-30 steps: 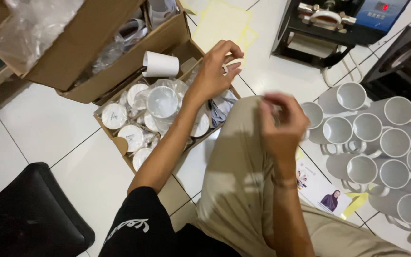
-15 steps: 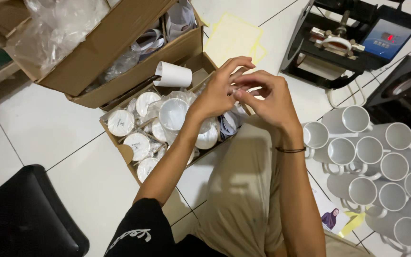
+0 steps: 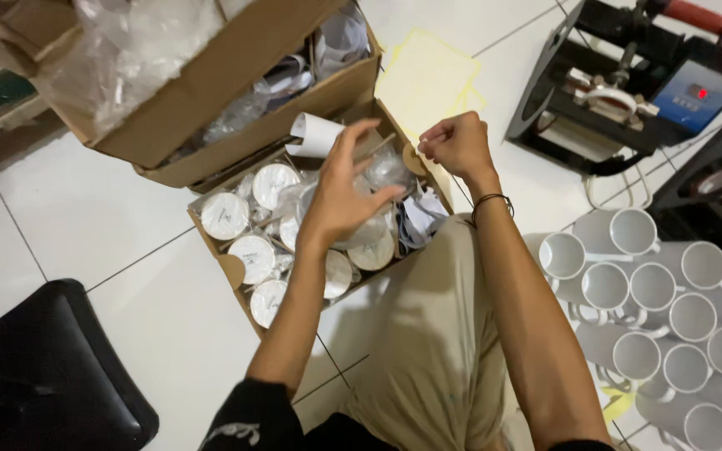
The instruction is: The person sits on the floor and applies printed transfer sheets to white ceramic mugs. They peel the backing from the transfer, wrap it around the mug, and place the mug into a heat press machine to set the image. The person repeats this process for multiple mugs.
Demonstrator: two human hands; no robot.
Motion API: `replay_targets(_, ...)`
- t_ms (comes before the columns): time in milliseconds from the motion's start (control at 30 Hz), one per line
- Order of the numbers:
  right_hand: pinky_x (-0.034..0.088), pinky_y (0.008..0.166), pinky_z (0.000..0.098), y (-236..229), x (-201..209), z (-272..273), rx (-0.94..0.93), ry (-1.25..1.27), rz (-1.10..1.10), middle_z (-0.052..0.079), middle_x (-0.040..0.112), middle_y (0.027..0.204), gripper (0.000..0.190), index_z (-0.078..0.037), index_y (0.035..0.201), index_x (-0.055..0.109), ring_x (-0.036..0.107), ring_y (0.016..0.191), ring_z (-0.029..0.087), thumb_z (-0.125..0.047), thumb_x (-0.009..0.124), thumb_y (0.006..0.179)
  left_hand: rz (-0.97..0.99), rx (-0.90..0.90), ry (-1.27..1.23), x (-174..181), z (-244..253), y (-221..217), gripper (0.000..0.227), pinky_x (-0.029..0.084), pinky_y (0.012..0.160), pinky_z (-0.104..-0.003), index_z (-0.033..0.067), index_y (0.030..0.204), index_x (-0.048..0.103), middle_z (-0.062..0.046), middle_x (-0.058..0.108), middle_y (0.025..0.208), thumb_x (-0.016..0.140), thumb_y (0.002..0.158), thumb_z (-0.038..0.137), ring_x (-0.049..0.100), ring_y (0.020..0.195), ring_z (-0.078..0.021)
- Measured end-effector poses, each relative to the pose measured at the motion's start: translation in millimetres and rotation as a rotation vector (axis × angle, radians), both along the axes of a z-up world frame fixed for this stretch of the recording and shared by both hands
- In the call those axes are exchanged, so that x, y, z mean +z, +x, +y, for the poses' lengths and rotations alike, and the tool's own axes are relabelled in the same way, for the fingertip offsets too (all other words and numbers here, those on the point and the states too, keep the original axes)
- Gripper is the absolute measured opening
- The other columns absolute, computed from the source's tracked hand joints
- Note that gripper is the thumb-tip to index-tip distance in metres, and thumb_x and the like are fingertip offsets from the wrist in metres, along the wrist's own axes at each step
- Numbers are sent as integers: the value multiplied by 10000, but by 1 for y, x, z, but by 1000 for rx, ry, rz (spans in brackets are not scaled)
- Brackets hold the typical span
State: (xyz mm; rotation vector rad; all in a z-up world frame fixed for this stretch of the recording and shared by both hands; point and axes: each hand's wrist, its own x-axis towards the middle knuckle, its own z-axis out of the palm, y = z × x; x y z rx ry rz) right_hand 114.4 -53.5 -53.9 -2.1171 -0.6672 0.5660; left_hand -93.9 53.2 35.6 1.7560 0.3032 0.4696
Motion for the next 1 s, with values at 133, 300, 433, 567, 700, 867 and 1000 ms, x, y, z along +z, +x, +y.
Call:
replay_targets(133, 542, 578, 269, 4, -24, 11, 6, -117, 84, 106, 712, 619, 148, -113, 856, 803, 681, 526, 166, -7, 777, 757, 5, 48, -58, -6, 0, -23, 782, 521, 1049, -579, 5, 1427, 451, -250, 453, 1470, 885, 780, 70, 452, 1385, -492)
replay_targets(300, 579, 643, 403, 7, -40, 17, 0, -250, -97, 90, 707, 641, 175, -227, 764, 806, 732, 702, 339, -60, 856, 742, -3, 90, -61, -7, 0, -35, 633, 587, 995, -452, 82, 1356, 566, -132, 526, 1445, 883, 810, 134, 574, 1329, -359)
replay_targets(433, 595, 683, 411, -2, -14, 13, -80, -229, -161, 114, 693, 653, 255, -79, 823, 723, 734, 710, 308, -32, 902, 647, -75, 149, -26, -2, -2, -33, 563, 609, 933, -419, 84, 1308, 600, -118, 566, 1384, 878, 833, 203, 634, 1245, -331)
replay_targets(567, 589, 702, 527, -4, -13, 15, -63, -340, -306, 154, 676, 729, 227, -92, 751, 693, 735, 823, 430, -83, 897, 653, -90, 161, -8, -2, -5, -34, 528, 615, 892, -407, 91, 1284, 615, -106, 584, 1354, 864, 842, 237, 660, 1205, -314)
replay_targets(700, 603, 728, 481, -14, -9, 16, -29, -348, -321, 160, 704, 719, 122, -112, 716, 755, 743, 808, 427, -8, 812, 745, -98, 169, -7, 2, -6, -37, 501, 616, 875, -408, 83, 1259, 627, -115, 591, 1341, 862, 841, 227, 669, 1185, -321)
replay_targets(867, 625, 699, 492, -7, -34, 17, -22, -416, -319, 196, 747, 783, 45, -177, 793, 817, 745, 807, 439, -195, 850, 769, -141, 260, 78, -2, -3, -46, 361, 612, 848, -360, 85, 1198, 661, -93, 629, 1282, 805, 902, 232, 691, 1120, -278)
replay_targets(1000, 622, 720, 524, -15, -28, 13, -27, -403, -269, 235, 751, 837, 145, -112, 869, 820, 745, 842, 452, -180, 881, 756, -70, 356, 94, -7, 12, -58, 264, 589, 918, -441, 42, 1163, 678, -169, 641, 1227, 748, 916, 103, 669, 1111, -335)
